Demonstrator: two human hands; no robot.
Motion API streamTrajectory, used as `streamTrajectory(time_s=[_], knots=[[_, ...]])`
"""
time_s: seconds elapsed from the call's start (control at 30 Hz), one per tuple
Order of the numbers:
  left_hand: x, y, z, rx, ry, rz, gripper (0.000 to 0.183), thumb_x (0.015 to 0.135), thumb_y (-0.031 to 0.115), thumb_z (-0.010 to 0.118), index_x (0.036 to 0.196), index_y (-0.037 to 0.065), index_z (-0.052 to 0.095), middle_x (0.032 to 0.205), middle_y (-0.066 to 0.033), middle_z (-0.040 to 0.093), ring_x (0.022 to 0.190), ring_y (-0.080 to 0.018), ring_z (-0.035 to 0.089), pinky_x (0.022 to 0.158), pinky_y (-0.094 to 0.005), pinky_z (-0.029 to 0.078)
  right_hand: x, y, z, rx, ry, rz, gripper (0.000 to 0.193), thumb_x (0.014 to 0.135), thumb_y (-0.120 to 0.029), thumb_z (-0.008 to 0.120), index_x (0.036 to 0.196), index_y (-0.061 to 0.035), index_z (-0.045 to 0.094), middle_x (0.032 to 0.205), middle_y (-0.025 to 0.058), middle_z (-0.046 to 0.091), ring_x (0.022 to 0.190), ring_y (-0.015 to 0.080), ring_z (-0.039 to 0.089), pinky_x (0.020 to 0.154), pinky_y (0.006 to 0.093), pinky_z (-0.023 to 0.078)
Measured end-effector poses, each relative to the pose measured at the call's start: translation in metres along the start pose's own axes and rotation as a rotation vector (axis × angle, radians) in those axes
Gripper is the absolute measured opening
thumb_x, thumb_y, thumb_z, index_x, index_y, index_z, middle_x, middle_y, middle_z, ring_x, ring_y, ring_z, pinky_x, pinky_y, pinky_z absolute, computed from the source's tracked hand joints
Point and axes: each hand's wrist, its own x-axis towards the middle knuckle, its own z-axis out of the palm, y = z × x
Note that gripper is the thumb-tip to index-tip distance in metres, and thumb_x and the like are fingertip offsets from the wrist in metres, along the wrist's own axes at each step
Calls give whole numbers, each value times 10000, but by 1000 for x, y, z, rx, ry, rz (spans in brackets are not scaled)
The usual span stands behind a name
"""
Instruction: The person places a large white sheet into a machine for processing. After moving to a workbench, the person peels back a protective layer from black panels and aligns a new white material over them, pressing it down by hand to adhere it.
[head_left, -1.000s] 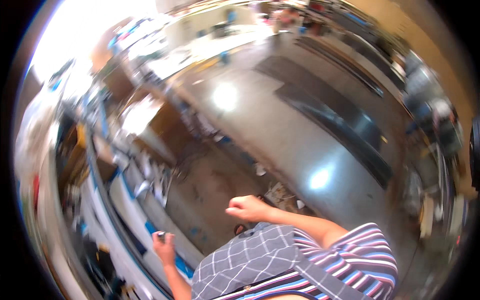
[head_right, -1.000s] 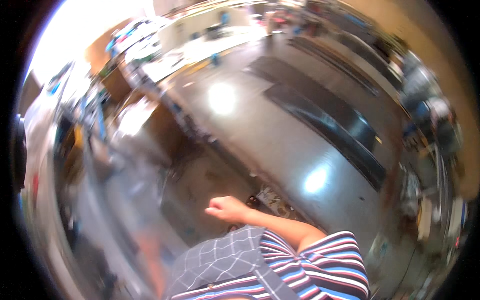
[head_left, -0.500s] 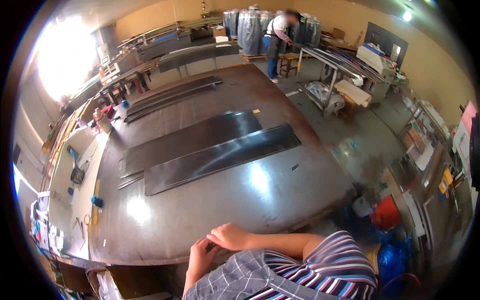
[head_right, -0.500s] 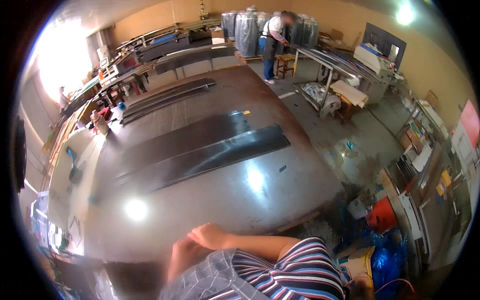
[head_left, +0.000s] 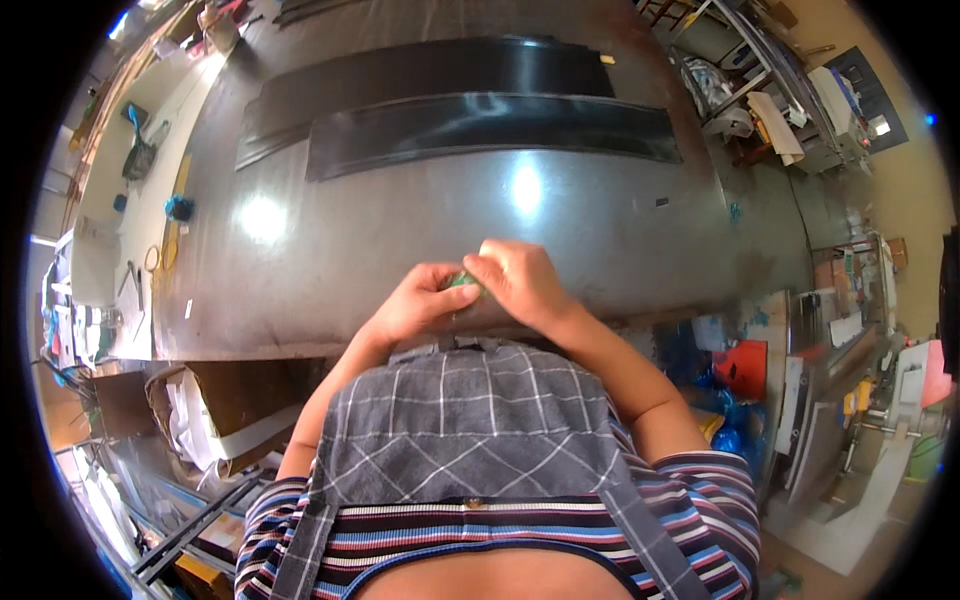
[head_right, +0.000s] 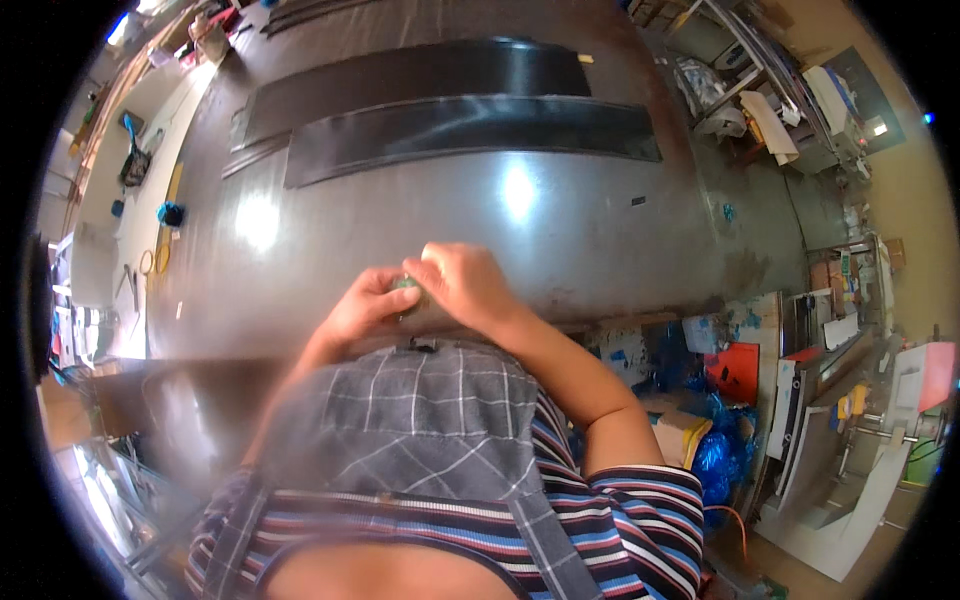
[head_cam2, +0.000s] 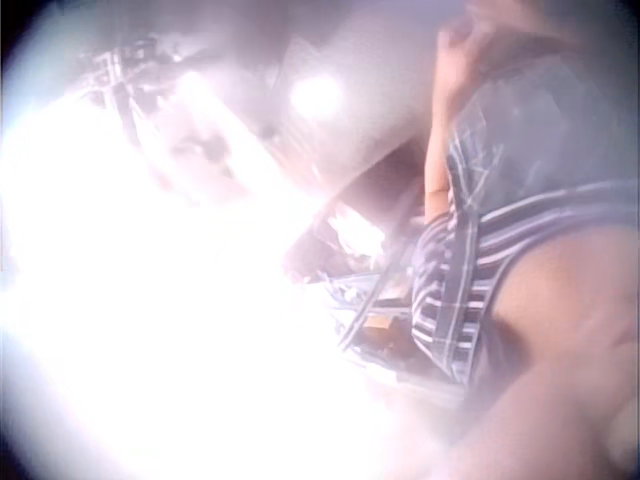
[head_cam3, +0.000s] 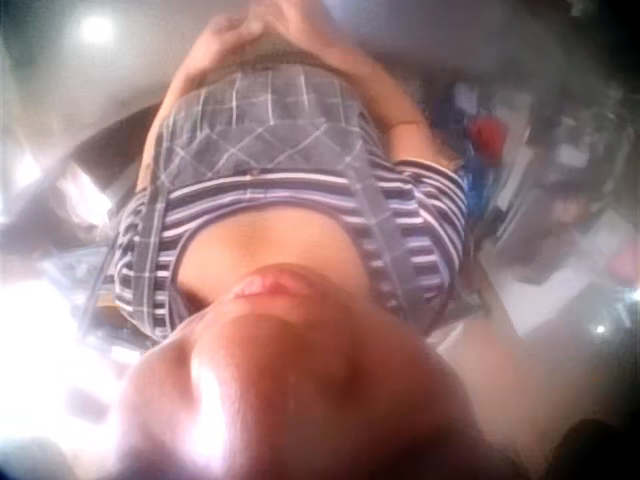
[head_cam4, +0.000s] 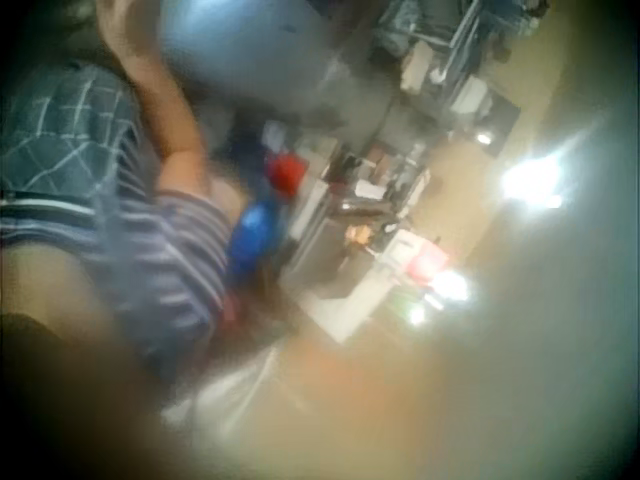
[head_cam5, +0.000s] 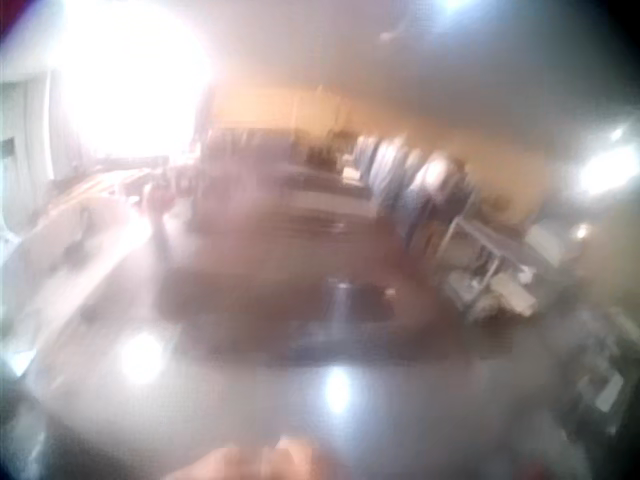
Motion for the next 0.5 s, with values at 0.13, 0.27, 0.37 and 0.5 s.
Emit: streamTrajectory(time_s=[0.13, 0.27, 0.37, 0.5], knots=[[-16, 36, -8, 940, 143, 395, 277, 884, 256, 658, 811, -7, 609, 721, 10, 556, 637, -78, 501, 532, -282, 378, 9, -17, 11, 90, -121, 191, 421, 952, -318, 518, 689, 10, 508, 636, 221, 512, 572, 384, 496, 522, 415, 383], [-34, 41, -32, 153, -153, 81, 328, 919, 307, 604, 853, -14, 611, 704, -47, 565, 576, -104, 491, 498, -267, 380, 10, -47, 31, 62, 51, 45, 378, 955, -233, 499, 664, 8, 472, 606, 200, 487, 544, 372, 476, 511, 425, 363], [-37, 41, -55, -310, -441, -149, 407, 935, 393, 557, 876, -8, 595, 687, -47, 544, 493, -86, 414, 434, -216, 338, 15, -63, 41, 2, 67, -143, 329, 937, -160, 501, 647, -15, 444, 593, 167, 474, 539, 354, 468, 504, 435, 350], [-40, 32, -66, -570, -479, -220, 446, 938, 433, 537, 874, -5, 590, 709, -43, 549, 479, -59, 371, 407, -182, 268, 26, -72, 55, 73, 119, -203, 306, 918, -217, 557, 701, -19, 473, 622, 132, 484, 564, 282, 496, 516, 386, 378]])
